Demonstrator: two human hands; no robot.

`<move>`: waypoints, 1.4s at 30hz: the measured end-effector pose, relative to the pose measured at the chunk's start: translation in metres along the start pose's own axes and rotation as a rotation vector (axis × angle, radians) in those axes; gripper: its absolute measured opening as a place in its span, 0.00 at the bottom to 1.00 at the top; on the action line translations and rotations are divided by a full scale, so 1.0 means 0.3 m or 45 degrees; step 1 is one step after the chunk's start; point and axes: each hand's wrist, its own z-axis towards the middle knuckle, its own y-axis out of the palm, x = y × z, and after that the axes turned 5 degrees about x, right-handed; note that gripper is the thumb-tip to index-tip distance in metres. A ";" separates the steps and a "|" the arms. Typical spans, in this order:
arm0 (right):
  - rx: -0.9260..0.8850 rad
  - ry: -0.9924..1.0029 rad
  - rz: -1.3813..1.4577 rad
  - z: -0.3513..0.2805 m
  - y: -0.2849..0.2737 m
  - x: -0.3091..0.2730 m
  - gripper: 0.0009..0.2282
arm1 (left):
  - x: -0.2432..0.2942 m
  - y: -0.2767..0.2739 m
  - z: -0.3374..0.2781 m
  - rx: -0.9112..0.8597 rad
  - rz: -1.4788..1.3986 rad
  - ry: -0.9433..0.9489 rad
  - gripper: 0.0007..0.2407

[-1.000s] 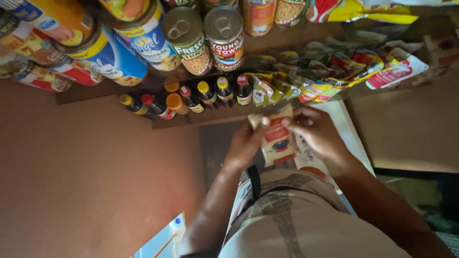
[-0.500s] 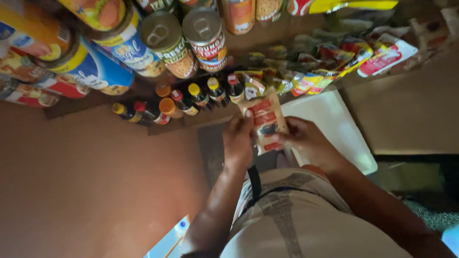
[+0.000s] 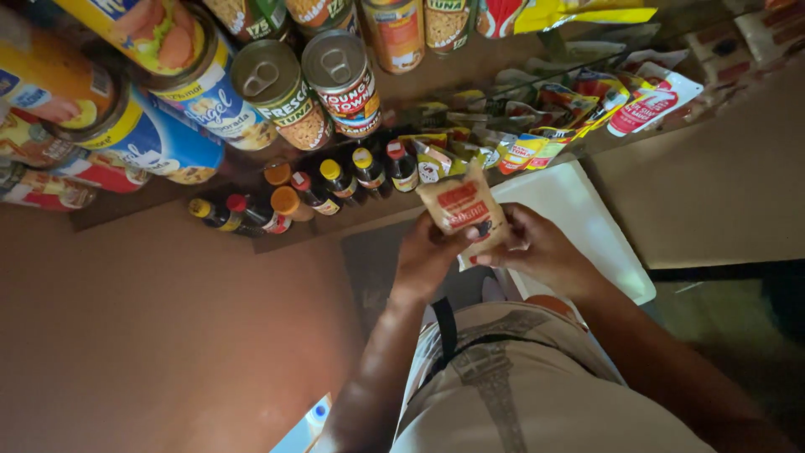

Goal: Pick items from a white bin on the floor and place them onto grocery store shelves.

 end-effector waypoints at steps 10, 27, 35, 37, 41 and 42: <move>0.051 0.196 -0.054 -0.039 -0.016 0.018 0.20 | 0.043 0.036 -0.020 -0.004 0.146 0.040 0.19; 0.178 0.350 0.004 -0.132 -0.081 -0.003 0.23 | -0.062 0.148 -0.001 -0.060 -0.104 0.090 0.20; 0.099 0.162 0.013 -0.156 -0.140 0.076 0.25 | -0.111 0.127 0.037 0.026 0.114 -0.058 0.12; 0.194 0.127 -0.157 -0.162 -0.130 0.040 0.25 | -0.080 0.154 0.027 0.019 0.194 -0.006 0.12; 0.405 0.036 -0.078 -0.135 -0.106 0.020 0.24 | -0.070 0.202 0.012 -0.081 0.036 0.067 0.13; 0.407 0.032 -0.078 -0.128 -0.108 0.030 0.24 | -0.072 0.200 0.019 -0.084 0.037 0.070 0.13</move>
